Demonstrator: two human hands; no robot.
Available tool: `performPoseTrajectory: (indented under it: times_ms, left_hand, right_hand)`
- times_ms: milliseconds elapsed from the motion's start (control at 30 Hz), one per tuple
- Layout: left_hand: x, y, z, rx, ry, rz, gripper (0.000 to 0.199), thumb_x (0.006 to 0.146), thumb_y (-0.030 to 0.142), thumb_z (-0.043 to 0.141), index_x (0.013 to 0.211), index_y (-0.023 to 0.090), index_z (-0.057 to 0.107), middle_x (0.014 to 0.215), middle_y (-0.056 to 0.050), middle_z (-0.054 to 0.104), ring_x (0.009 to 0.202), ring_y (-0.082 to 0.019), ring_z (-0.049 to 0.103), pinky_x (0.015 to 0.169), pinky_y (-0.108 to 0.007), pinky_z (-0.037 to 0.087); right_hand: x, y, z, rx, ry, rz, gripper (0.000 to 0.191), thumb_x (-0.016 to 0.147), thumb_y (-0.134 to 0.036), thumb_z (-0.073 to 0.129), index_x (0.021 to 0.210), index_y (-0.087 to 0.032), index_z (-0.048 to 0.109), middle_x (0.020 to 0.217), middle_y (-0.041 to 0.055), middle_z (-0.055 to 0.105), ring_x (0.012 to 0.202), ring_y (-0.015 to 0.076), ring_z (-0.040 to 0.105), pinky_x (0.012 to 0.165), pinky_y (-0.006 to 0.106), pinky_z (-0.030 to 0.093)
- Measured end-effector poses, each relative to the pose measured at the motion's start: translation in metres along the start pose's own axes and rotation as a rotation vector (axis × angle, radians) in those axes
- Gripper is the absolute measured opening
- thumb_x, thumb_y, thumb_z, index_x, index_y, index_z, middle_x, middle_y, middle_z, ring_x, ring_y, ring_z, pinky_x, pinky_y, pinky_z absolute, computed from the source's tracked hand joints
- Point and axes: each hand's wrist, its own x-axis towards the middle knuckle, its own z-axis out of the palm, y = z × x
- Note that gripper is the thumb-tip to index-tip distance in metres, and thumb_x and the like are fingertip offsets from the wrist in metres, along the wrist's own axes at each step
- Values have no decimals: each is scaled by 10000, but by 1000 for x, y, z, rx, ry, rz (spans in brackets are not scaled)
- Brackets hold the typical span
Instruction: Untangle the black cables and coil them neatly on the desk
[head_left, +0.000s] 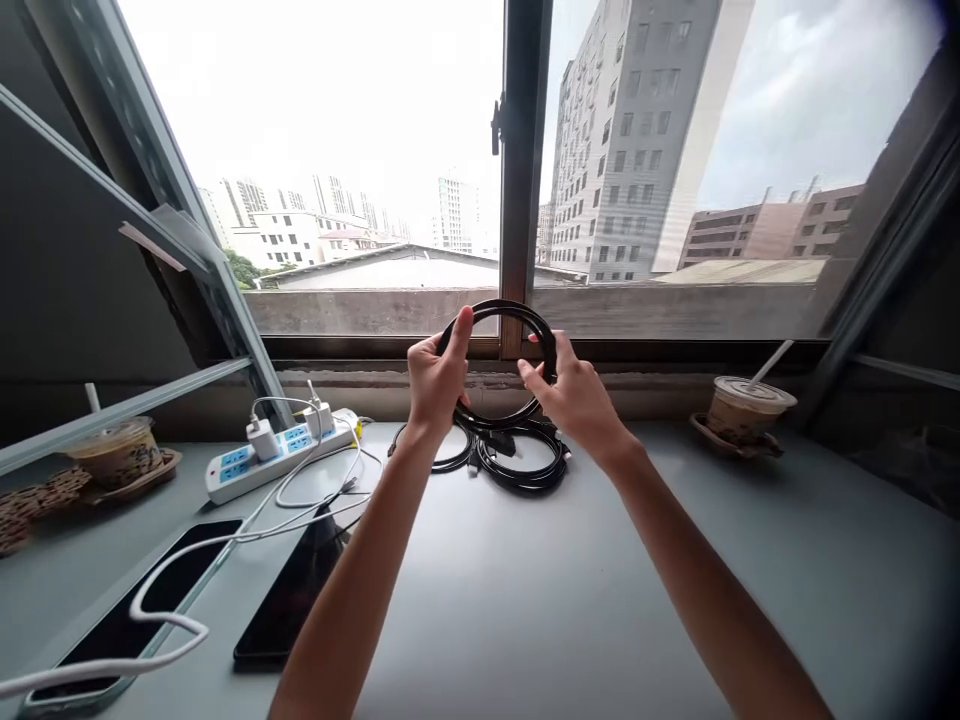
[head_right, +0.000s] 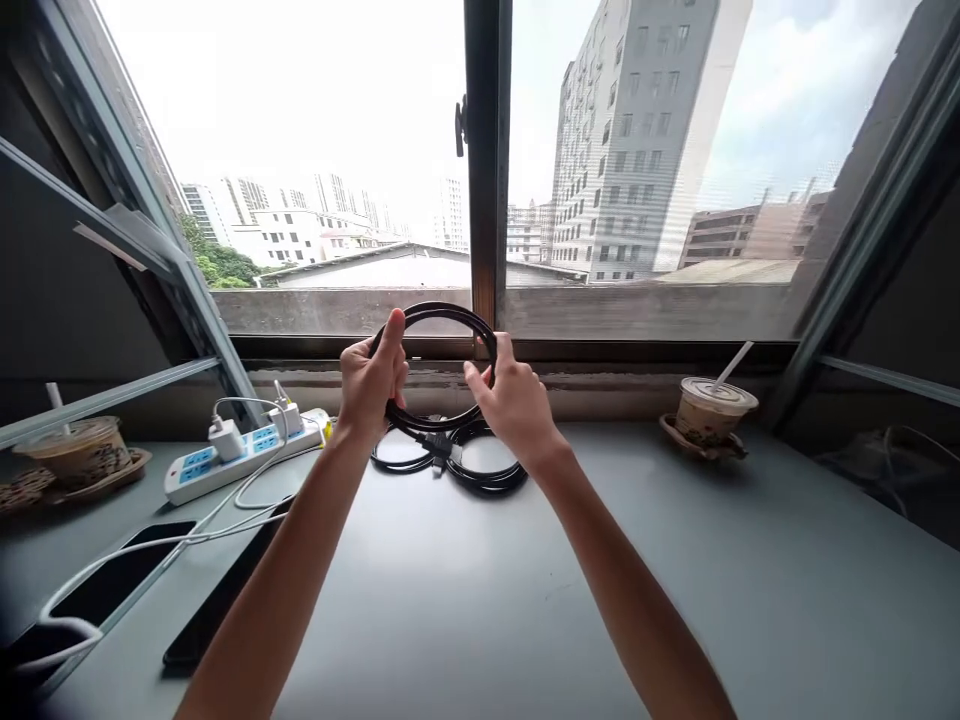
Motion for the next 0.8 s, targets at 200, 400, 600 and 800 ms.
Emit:
performPoseTrajectory:
  times_ms: [200,400,600,800]
  left_hand:
    - [-8,-18,18,63,-78,-43,451,831,561,476,586,208,336,433,67,317,312,-68,345,329,-218,292]
    - [-10,-48,21,727,-366,-244,363,870,330,442,1145,100,388,809,-134,663,589,-199,640,621,-298,477]
    - [-14,-76,20,800,-599,-498,552,851,176,378,1335,-36,219,684,-124,677,457,-195,615,591,-297,500]
    - [-14,-101,20,950,-697,-652,658,830,106,397,1385,-80,95,718,-137,693,534,-202,658,676,-300,512]
  right_hand:
    - [11,21,5,-143,14,111,270,938,-254,378,1179,-189,482,628,22,588,596,148,574,618,238,423]
    - [21,56,7,-124,-110,328,324,931,-219,334,1226,-173,459,709,59,607,427,84,493,447,174,376]
    - [25,80,17,-175,-377,456,329,858,-165,413,1174,-143,502,758,63,623,469,85,543,471,158,410]
    - [26,101,42,-229,-634,547,314,850,-114,442,1158,-118,506,844,60,613,505,63,537,517,176,464]
